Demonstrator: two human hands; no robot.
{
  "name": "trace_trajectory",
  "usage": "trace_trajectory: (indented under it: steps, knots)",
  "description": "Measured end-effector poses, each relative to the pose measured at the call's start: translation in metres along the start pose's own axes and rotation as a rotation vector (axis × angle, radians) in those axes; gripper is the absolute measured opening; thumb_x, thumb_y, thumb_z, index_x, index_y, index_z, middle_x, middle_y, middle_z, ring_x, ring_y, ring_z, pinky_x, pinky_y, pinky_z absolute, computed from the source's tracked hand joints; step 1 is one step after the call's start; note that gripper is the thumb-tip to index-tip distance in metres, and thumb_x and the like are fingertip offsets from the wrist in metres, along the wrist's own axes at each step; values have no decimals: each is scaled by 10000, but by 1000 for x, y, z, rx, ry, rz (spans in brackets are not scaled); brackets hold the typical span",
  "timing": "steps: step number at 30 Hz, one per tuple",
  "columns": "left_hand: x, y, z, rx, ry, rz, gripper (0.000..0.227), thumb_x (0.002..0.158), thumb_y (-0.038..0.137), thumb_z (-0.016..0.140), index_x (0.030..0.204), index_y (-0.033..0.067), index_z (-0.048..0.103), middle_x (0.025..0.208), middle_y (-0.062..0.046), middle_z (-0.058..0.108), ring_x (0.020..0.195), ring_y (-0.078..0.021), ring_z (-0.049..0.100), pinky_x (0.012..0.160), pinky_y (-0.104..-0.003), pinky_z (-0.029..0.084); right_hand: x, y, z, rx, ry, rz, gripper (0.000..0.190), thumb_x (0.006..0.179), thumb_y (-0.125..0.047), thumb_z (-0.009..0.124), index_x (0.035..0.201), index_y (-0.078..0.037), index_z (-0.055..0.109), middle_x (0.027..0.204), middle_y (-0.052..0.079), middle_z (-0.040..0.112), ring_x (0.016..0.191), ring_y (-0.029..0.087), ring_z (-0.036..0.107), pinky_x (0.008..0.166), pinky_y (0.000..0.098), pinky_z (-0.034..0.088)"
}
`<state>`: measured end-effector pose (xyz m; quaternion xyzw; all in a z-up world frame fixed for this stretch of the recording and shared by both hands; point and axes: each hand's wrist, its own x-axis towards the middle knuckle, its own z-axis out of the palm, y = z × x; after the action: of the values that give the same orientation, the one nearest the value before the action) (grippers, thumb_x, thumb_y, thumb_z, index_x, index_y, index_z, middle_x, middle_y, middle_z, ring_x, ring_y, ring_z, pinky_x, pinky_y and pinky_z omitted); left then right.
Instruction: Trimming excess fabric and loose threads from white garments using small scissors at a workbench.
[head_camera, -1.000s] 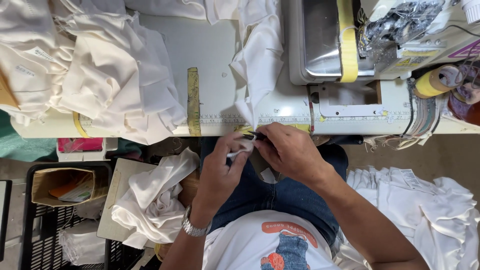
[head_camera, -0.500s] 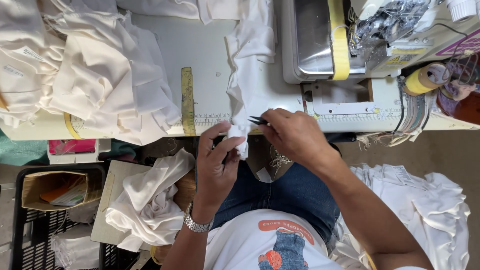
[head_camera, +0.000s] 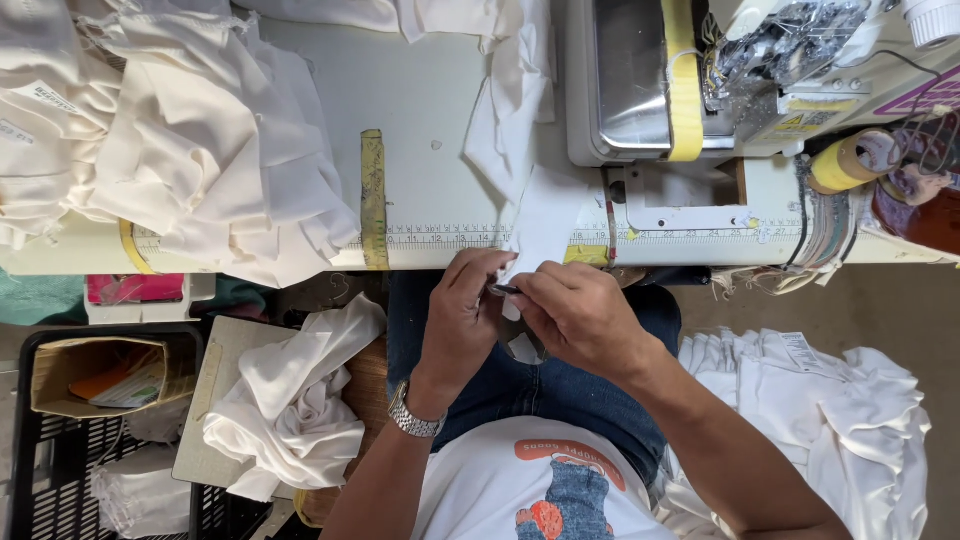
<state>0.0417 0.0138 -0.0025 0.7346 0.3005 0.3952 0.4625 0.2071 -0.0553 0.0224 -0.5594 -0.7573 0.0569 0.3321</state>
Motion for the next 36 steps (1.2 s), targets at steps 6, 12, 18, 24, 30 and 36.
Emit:
trace_trajectory:
  steps: [6, 12, 18, 24, 30, 36]
  knots:
    - [-19, -5, -8, -43, 66, 14, 390, 956, -118, 557, 1251, 100, 690, 1039, -86, 635, 909, -249, 670, 767, -405, 567, 28, 9, -48, -196, -142, 203, 118, 965, -124, 698, 1058, -67, 744, 724, 63, 712, 565, 198, 679, 589, 298, 561]
    - [-30, -4, -12, -58, 19, 38, 434, 947, -108, 542, 1265, 138, 706, 1059, -61, 636, 873, -232, 646, 749, -376, 552, 39, 15, -20, -133, -200, 175, 129, 924, -103, 722, 1042, -52, 729, 736, 94, 727, 596, 247, 714, 620, 374, 574]
    - [-27, -11, -11, -15, 23, 93, 341, 954, -59, 576, 1199, 136, 710, 1372, -159, 527, 1159, -418, 611, 983, -553, 522, 22, 8, -19, -4, -63, 71, 134, 900, -122, 759, 1004, -46, 722, 697, 59, 715, 589, 200, 706, 620, 298, 574]
    - [-1, -16, 5, -37, -75, 142, 309, 941, -2, 696, 1231, 102, 718, 1373, -177, 594, 1222, -470, 611, 1046, -593, 484, 8, -3, -17, 29, -40, -2, 107, 982, -151, 650, 1034, -72, 699, 738, 47, 659, 633, 274, 692, 571, 391, 565]
    - [-21, -28, -2, -35, -38, 155, 263, 941, -25, 664, 1162, 93, 745, 1311, -128, 639, 1194, -348, 660, 982, -447, 551, 18, 16, -55, -189, -145, 251, 91, 943, -90, 721, 1024, -64, 752, 707, 67, 694, 597, 230, 688, 604, 328, 562]
    - [-29, -21, -4, -55, -41, 166, 233, 920, -31, 679, 1129, 45, 748, 1272, -152, 673, 1148, -369, 677, 931, -459, 580, 32, 19, -28, -198, -182, 219, 105, 918, -103, 732, 1014, -67, 708, 711, 88, 702, 598, 287, 715, 581, 406, 578]
